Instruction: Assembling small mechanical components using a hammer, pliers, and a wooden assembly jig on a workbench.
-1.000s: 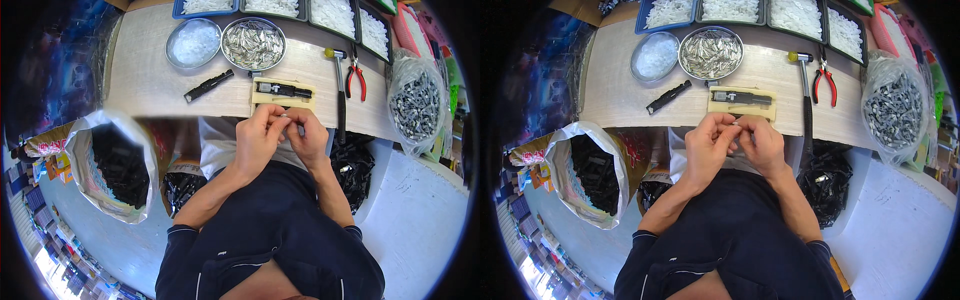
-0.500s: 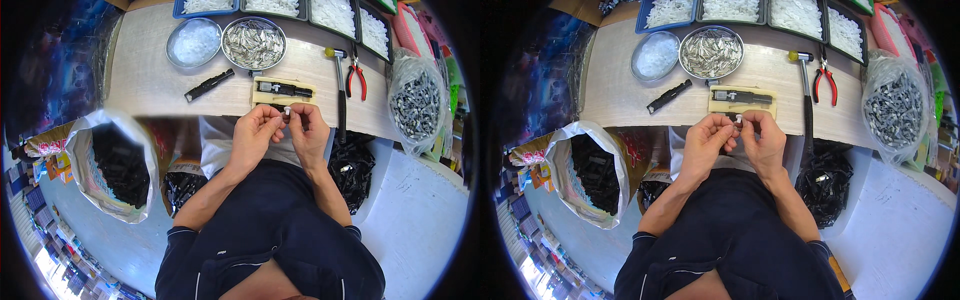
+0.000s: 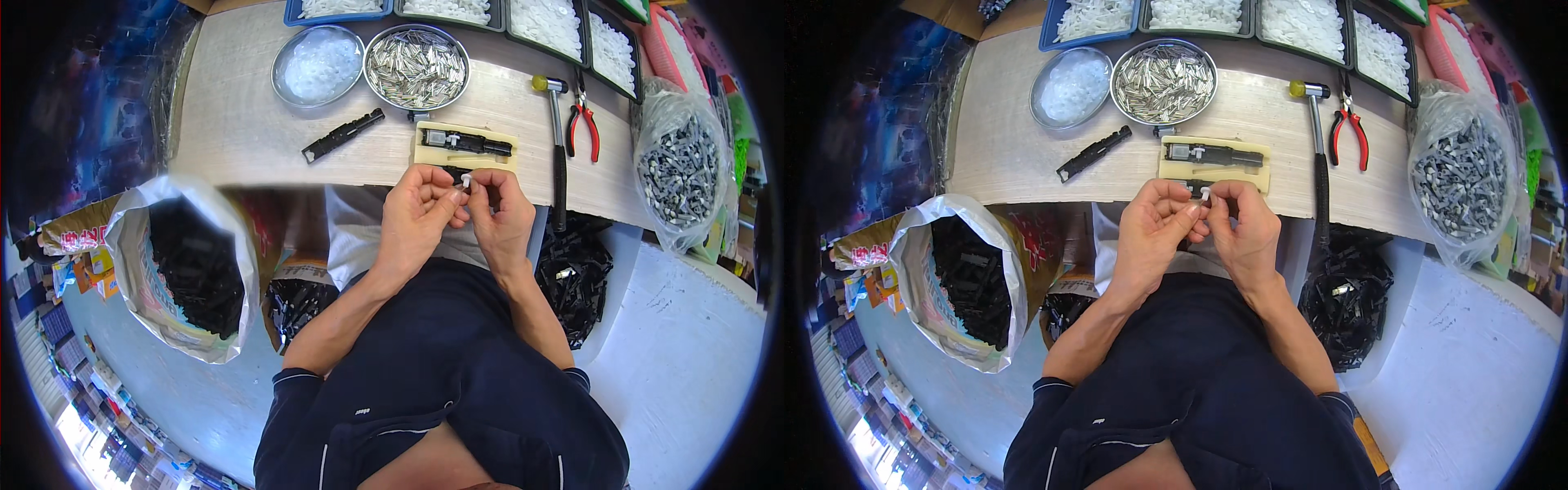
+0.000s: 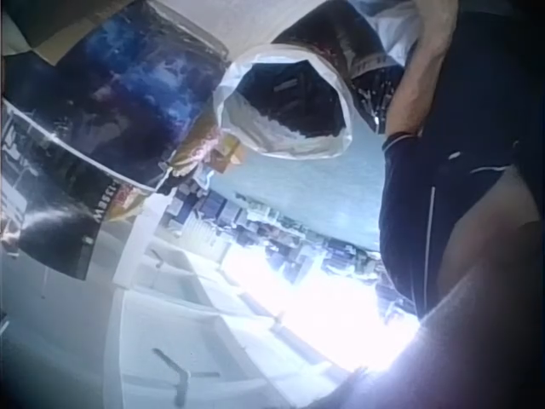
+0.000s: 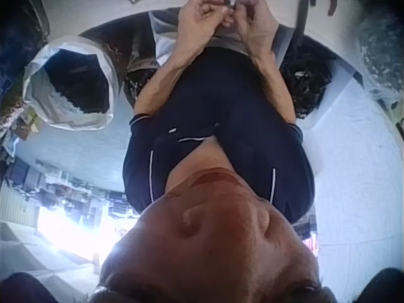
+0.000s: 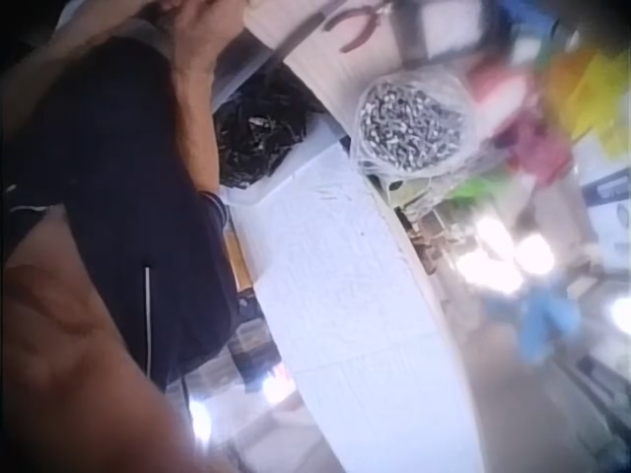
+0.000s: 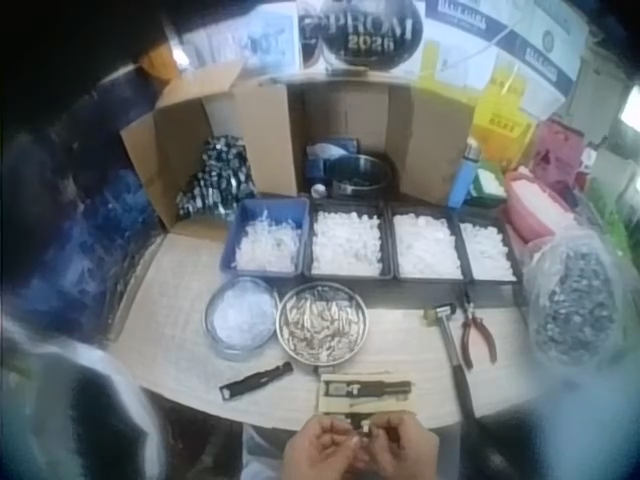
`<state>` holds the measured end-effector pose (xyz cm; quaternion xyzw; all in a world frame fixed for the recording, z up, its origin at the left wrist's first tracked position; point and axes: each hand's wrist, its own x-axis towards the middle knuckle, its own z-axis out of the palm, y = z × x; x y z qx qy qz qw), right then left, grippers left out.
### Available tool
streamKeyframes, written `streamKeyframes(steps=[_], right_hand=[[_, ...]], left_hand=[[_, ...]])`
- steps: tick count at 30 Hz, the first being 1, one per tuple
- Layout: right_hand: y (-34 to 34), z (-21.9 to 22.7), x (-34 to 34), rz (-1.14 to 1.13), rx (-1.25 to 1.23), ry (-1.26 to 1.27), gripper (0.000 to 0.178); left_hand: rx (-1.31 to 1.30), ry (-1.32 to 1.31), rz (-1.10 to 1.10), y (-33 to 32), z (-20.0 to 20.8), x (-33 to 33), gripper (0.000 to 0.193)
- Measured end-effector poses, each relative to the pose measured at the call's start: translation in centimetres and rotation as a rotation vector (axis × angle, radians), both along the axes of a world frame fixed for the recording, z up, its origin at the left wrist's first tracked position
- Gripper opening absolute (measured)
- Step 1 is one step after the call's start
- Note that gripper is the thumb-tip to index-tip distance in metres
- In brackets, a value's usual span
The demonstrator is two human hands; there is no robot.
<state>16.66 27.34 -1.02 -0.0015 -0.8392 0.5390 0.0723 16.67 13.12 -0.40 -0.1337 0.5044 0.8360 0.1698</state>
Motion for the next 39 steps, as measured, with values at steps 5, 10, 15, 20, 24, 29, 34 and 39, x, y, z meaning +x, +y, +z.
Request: streamKeyframes(steps=[5, 10, 15, 20, 24, 29, 34, 39], right_hand=[[-0.1, 0.0, 0.1, 0.023, 0.005, 0.050, 0.011], [0.4, -0.4, -0.2, 0.141, 0.237, 0.410, 0.016], [0.6, -0.6, 0.0, 0.206, 0.172, 0.348, 0.021], [1.1, -0.5, -2.0, 0.199, 0.440, 0.421, 0.026], [0.8, -0.9, -3.0, 0.261, 0.478, 0.433, 0.026], [0.8, -1.4, -3.4, 0.270, 0.463, 0.439, 0.026], [0.9, -1.3, -3.2, 0.277, 0.450, 0.438, 0.024], [1.6, 0.2, -3.8, 0.391, 0.367, 0.264, 0.020]], left_hand=[[-0.016, -0.001, 0.001, 0.0, 0.1, 0.2, 0.019], [-0.406, 0.189, 0.072, 0.8, 1.1, 1.2, 0.021], [-0.550, 0.342, 0.017, -0.1, 0.7, 1.6, 0.021], [-0.724, 0.467, -0.016, -1.5, 0.6, 1.7, 0.011], [-0.939, 0.809, 0.059, -1.9, -0.7, 0.8, 0.012], [-1.114, 1.144, 0.068, -1.9, -2.5, -0.7, 0.020], [-1.298, 1.323, -0.146, -2.9, -3.1, -1.1, 0.023], [-1.437, 1.328, -0.380, -3.6, -4.2, -0.1, 0.020]])
